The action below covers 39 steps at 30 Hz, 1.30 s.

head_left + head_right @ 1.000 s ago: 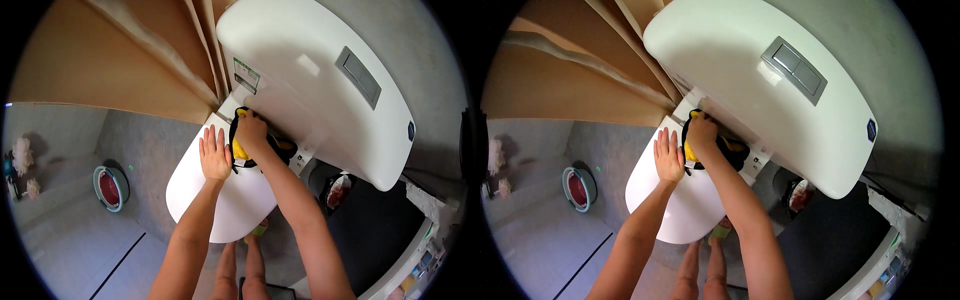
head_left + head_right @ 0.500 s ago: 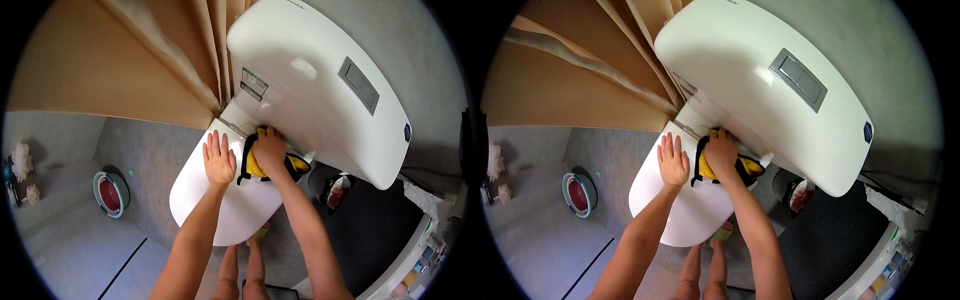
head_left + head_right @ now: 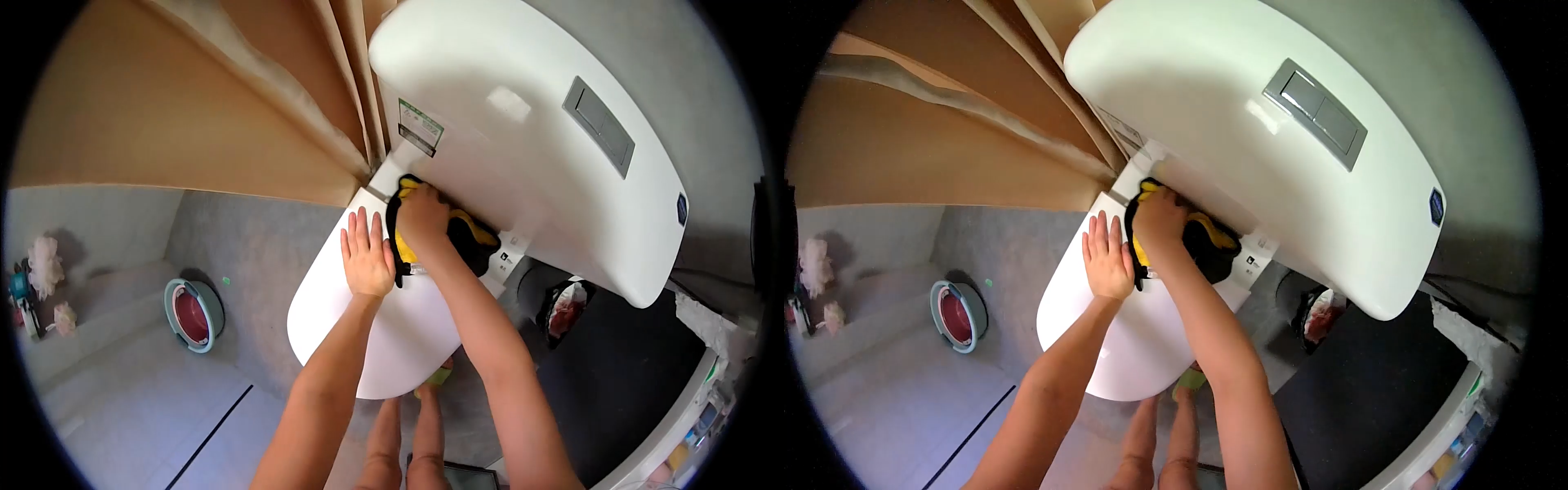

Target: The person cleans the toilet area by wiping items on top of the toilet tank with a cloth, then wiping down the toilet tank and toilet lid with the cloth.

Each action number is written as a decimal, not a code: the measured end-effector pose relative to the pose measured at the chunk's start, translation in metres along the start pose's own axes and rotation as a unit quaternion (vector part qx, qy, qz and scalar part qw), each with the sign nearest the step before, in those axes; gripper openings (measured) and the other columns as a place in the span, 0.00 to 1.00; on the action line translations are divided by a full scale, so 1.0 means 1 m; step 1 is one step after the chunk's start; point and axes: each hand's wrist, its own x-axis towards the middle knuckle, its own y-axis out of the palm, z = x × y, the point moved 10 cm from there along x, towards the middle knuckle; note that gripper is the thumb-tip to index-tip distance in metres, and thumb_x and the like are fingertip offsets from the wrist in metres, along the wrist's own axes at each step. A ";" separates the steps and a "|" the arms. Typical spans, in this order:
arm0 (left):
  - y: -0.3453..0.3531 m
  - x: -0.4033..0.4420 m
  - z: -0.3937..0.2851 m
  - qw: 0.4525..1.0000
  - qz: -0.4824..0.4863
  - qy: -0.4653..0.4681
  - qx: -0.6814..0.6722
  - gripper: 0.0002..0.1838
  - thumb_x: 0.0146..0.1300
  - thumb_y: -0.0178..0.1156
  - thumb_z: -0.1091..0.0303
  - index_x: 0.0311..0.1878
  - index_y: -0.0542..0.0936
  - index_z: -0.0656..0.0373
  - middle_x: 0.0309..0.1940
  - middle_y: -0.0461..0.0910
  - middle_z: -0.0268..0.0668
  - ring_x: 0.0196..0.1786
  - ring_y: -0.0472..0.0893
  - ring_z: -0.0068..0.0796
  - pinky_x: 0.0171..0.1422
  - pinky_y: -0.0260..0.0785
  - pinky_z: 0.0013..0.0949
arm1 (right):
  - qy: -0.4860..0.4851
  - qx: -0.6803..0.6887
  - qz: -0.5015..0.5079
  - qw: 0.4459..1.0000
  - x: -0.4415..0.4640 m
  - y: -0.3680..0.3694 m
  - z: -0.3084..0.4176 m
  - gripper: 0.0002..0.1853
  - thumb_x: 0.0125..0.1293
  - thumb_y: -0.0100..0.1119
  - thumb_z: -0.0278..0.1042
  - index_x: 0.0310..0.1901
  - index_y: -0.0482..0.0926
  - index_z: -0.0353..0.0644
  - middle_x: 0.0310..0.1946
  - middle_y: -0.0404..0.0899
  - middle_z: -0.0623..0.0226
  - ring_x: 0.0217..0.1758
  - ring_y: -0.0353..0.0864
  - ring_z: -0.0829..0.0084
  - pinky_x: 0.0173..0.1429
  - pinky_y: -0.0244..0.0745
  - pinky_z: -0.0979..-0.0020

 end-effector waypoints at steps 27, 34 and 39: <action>-0.002 0.000 -0.004 0.999 -0.021 0.019 0.016 0.28 0.69 0.48 0.64 0.72 0.66 0.58 0.76 0.57 0.46 0.79 0.53 0.47 0.82 0.41 0.51 | -0.026 0.031 0.076 0.996 -0.072 -0.043 -0.061 0.28 0.62 0.53 0.54 0.52 0.82 0.36 0.53 0.77 0.58 0.63 0.70 0.59 0.64 0.62 0.48; -0.001 0.000 -0.002 0.999 -0.023 0.024 0.016 0.28 0.69 0.48 0.65 0.72 0.65 0.59 0.76 0.57 0.46 0.79 0.53 0.49 0.81 0.41 0.53 | -0.072 0.013 0.162 0.984 -0.062 -0.014 -0.077 0.20 0.60 0.52 0.46 0.42 0.85 0.39 0.53 0.77 0.57 0.64 0.70 0.59 0.64 0.64 0.50; 0.003 0.000 -0.002 1.000 -0.014 0.019 0.009 0.28 0.70 0.48 0.64 0.73 0.65 0.58 0.77 0.57 0.46 0.80 0.53 0.48 0.81 0.41 0.53 | -0.009 -0.002 0.176 0.984 -0.076 -0.037 -0.087 0.22 0.62 0.51 0.47 0.46 0.84 0.40 0.58 0.75 0.55 0.64 0.71 0.56 0.64 0.66 0.48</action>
